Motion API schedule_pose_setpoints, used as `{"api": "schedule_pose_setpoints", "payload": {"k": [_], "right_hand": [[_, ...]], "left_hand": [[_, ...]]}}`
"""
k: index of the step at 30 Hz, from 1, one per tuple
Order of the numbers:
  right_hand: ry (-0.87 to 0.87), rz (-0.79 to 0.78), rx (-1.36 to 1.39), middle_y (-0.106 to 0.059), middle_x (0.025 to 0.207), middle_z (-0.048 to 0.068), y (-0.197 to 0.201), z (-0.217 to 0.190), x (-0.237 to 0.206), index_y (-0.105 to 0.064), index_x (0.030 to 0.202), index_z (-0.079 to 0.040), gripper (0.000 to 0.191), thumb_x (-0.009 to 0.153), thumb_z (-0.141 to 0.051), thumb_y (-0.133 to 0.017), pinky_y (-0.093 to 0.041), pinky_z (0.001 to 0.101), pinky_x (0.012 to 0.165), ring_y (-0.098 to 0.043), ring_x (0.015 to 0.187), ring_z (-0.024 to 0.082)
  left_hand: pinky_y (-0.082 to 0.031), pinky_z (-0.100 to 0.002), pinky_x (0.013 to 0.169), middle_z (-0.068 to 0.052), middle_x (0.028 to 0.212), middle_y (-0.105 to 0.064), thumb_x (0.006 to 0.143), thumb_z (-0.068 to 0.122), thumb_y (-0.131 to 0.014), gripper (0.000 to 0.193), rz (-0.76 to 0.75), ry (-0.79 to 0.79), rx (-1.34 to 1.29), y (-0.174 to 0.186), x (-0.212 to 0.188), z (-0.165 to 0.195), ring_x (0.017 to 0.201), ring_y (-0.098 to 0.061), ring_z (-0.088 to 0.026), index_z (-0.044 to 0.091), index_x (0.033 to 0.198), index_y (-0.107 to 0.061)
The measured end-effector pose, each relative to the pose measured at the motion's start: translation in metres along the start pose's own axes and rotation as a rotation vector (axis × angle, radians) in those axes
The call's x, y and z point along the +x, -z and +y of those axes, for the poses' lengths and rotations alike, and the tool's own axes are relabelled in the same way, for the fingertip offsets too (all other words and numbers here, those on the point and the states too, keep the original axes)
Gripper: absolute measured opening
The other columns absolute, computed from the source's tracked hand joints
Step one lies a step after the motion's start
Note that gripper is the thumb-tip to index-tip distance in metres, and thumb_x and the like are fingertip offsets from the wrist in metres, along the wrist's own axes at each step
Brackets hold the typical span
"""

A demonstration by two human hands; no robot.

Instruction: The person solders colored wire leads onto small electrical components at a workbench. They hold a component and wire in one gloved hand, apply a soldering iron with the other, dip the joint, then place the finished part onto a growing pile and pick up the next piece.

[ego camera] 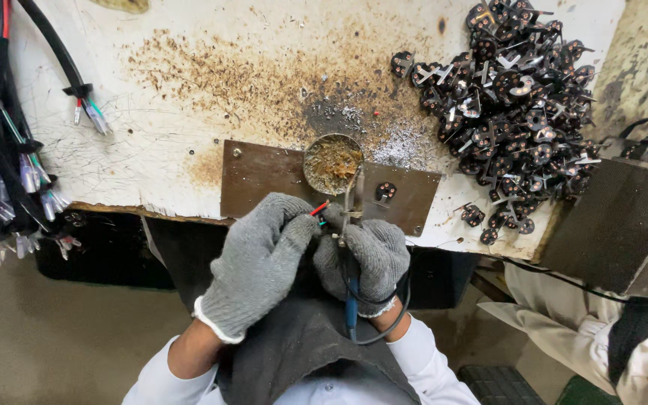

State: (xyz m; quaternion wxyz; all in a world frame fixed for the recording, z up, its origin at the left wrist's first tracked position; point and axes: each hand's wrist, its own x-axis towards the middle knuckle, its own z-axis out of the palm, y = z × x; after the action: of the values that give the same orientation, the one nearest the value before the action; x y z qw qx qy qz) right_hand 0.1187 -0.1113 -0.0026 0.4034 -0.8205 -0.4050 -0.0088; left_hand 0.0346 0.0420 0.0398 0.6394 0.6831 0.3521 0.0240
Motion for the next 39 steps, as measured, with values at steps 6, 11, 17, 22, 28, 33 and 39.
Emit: {"api": "schedule_pose_setpoints", "payload": {"k": [6, 11, 17, 22, 28, 33, 39], "right_hand": [[-0.081, 0.046, 0.018, -0.077, 0.113, 0.012, -0.005, -0.007, -0.004, -0.069, 0.105, -0.006, 0.026, 0.085, -0.012, -0.084, -0.056, 0.0355, 0.084, -0.075, 0.09, 0.028], [-0.05, 0.143, 0.038, -0.074, 0.106, 0.01, -0.007, -0.005, -0.004, -0.062, 0.106, -0.004, 0.034, 0.085, -0.016, -0.086, -0.054, 0.0351, 0.082, -0.071, 0.087, 0.027], [-0.134, 0.024, 0.048, -0.077, 0.097, 0.008, -0.003, -0.008, -0.002, -0.072, 0.1, -0.007, 0.02, 0.084, -0.007, -0.084, -0.055, 0.0359, 0.078, -0.073, 0.083, 0.026], [-0.173, 0.011, 0.048, -0.076, 0.096, 0.008, -0.001, -0.011, 0.003, -0.074, 0.1, -0.007, 0.02, 0.082, -0.007, -0.083, -0.056, 0.0357, 0.08, -0.072, 0.085, 0.026], [-0.117, -0.023, 0.046, -0.076, 0.098, 0.008, 0.003, -0.01, 0.001, -0.072, 0.103, -0.006, 0.018, 0.087, -0.01, -0.079, -0.056, 0.0358, 0.083, -0.072, 0.088, 0.027], [-0.409, 0.033, 0.319, -0.073, 0.097, 0.004, 0.022, 0.0, -0.011, -0.07, 0.112, -0.008, 0.029, 0.091, -0.028, -0.07, -0.056, 0.0298, 0.078, -0.067, 0.082, 0.019], [-0.29, -0.043, 0.253, -0.072, 0.092, 0.005, 0.036, 0.023, -0.025, -0.074, 0.102, -0.011, 0.035, 0.1, -0.045, -0.068, -0.056, 0.0337, 0.087, -0.071, 0.088, 0.025]], "left_hand": [[-0.057, -0.033, 0.065, -0.011, 0.09, -0.068, 0.091, 0.013, -0.072, 0.012, 0.1, -0.243, 0.218, -0.006, -0.004, -0.001, 0.073, -0.07, -0.026, 0.004, 0.098, -0.069], [-0.057, -0.034, 0.066, -0.011, 0.091, -0.069, 0.089, 0.013, -0.073, 0.012, 0.092, -0.244, 0.22, -0.005, -0.002, -0.005, 0.074, -0.071, -0.027, 0.004, 0.096, -0.069], [-0.056, -0.038, 0.071, -0.012, 0.093, -0.065, 0.09, 0.011, -0.072, 0.01, 0.102, -0.378, 0.28, -0.004, -0.001, -0.009, 0.082, -0.069, -0.031, 0.005, 0.093, -0.065], [-0.054, -0.04, 0.066, -0.012, 0.09, -0.061, 0.089, 0.011, -0.07, 0.01, 0.105, -0.385, 0.339, -0.007, 0.0, -0.007, 0.078, -0.066, -0.033, 0.006, 0.093, -0.063], [-0.05, -0.044, 0.056, -0.014, 0.086, -0.056, 0.087, 0.018, -0.071, 0.017, 0.077, -0.285, 0.478, -0.011, 0.001, -0.004, 0.069, -0.064, -0.034, 0.007, 0.088, -0.058], [-0.05, -0.045, 0.055, -0.014, 0.089, -0.056, 0.086, 0.017, -0.07, 0.017, 0.072, -0.288, 0.526, -0.011, 0.002, 0.002, 0.069, -0.063, -0.035, 0.007, 0.091, -0.057], [-0.05, -0.044, 0.053, -0.014, 0.088, -0.056, 0.086, 0.017, -0.071, 0.018, 0.058, -0.285, 0.542, -0.011, 0.005, 0.002, 0.067, -0.063, -0.035, 0.007, 0.091, -0.057]]}}
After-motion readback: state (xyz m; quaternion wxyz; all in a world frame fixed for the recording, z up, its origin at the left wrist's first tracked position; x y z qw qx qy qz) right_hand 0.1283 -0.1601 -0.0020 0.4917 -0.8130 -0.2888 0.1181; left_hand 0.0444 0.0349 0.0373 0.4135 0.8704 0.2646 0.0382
